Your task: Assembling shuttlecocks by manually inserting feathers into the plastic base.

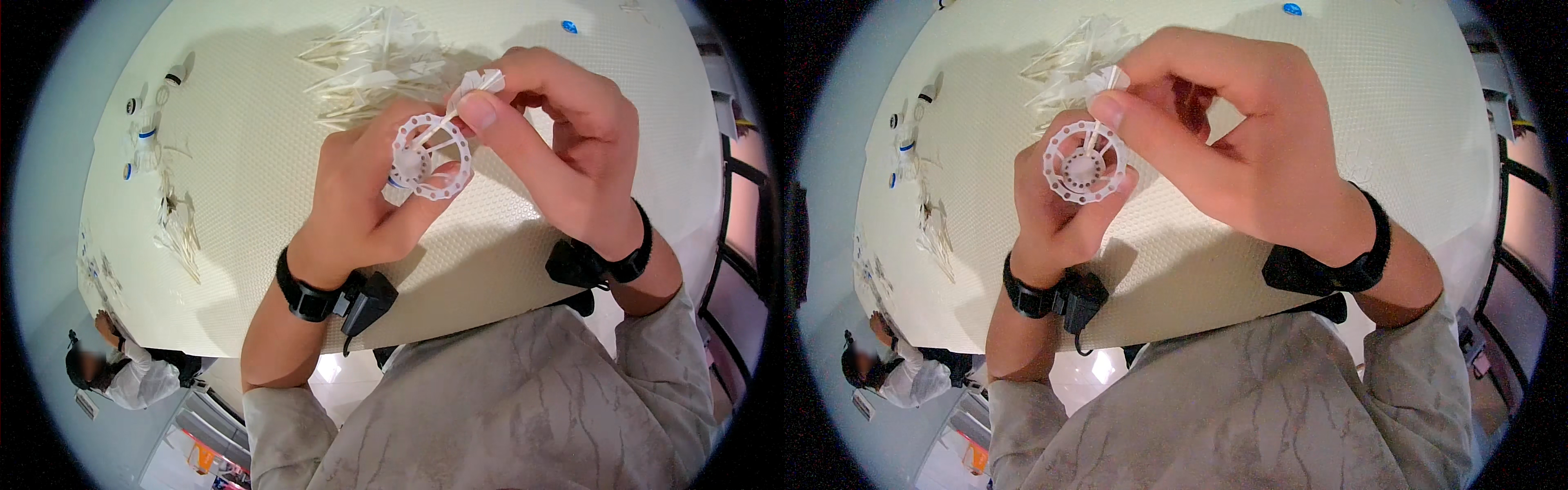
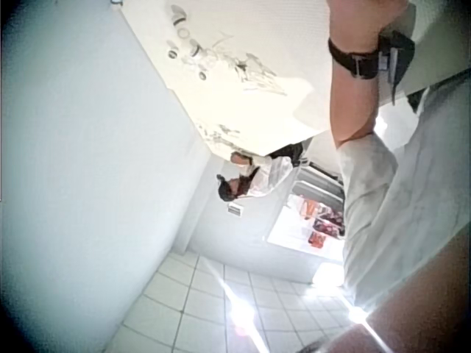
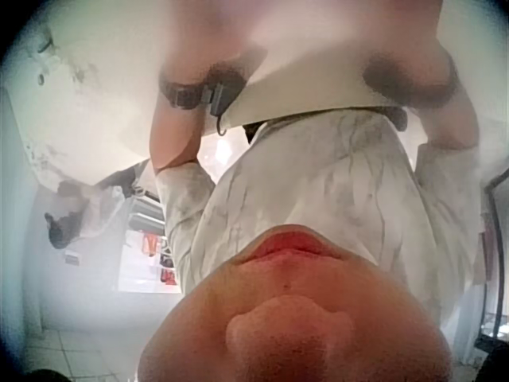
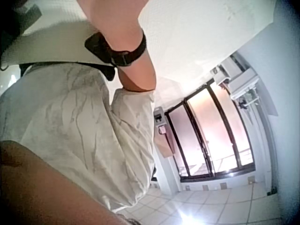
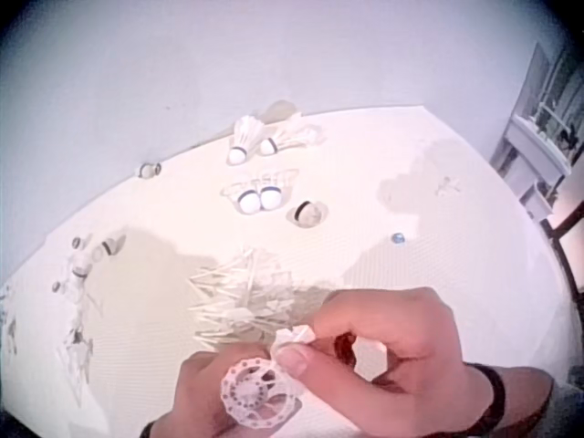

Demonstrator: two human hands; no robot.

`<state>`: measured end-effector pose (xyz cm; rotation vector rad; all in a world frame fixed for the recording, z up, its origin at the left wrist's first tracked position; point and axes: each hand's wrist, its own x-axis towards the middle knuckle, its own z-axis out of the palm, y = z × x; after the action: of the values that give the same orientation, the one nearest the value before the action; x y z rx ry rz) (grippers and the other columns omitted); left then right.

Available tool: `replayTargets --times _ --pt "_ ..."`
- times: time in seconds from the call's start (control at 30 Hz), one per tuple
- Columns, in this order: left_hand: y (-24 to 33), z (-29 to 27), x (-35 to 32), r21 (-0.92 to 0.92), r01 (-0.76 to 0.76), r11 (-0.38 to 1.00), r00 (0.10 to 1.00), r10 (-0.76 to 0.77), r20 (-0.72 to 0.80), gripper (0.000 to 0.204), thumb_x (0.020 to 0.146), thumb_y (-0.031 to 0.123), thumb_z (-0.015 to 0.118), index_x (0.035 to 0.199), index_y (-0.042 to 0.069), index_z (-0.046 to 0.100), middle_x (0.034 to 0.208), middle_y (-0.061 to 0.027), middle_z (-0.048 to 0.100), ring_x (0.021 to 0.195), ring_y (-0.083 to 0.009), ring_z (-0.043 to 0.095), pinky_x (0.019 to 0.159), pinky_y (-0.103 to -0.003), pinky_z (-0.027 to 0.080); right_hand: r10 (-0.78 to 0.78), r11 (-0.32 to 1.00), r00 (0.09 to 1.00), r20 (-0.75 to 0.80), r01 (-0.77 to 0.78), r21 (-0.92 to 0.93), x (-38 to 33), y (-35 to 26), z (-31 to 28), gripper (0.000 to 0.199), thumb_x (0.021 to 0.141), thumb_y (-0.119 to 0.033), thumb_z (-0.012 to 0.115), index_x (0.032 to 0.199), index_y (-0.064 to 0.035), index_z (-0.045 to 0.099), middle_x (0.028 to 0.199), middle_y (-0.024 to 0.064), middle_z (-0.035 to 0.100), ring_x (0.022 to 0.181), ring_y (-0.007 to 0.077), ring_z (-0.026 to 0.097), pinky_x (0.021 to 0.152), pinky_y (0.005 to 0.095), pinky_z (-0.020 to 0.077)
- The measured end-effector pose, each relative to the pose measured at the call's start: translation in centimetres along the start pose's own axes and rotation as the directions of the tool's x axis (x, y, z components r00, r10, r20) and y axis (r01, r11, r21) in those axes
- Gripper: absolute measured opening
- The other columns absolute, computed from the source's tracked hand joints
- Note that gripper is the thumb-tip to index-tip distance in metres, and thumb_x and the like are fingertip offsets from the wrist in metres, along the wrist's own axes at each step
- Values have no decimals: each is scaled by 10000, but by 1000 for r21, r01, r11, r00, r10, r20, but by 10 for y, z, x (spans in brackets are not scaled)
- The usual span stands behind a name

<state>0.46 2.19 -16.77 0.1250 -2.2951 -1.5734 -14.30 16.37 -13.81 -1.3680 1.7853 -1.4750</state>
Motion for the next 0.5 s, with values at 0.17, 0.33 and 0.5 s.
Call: replayTargets --times 0.17,0.33,0.5 --pt "1 0 0 -24 7 1000 1000 -6 10 320 757 62 725 1038 -21 597 830 -32 625 724 -103 547 681 -230 452 -8 997 1000 -3 8 -72 2 -1 -7 109 897 0 663 1003 15 644 867 23 646 786 85 604 739 235 466" --pt "2 1 0 28 14 1000 1000 -15 18 305 765 77 735 1025 -11 601 832 -42 638 722 -110 562 684 -238 465 -58 997 996 -71 61 41 -1 0 -1 69 901 4 661 967 7 639 859 20 639 779 76 589 725 232 455" --pt "0 0 0 41 -11 999 1000 11 18 298 770 74 733 1026 -6 603 829 -45 640 719 -113 567 680 -242 469 37 999 999 -7 -37 18 -1 -3 -2 46 905 6 659 941 5 631 839 13 628 761 68 570 719 226 448"
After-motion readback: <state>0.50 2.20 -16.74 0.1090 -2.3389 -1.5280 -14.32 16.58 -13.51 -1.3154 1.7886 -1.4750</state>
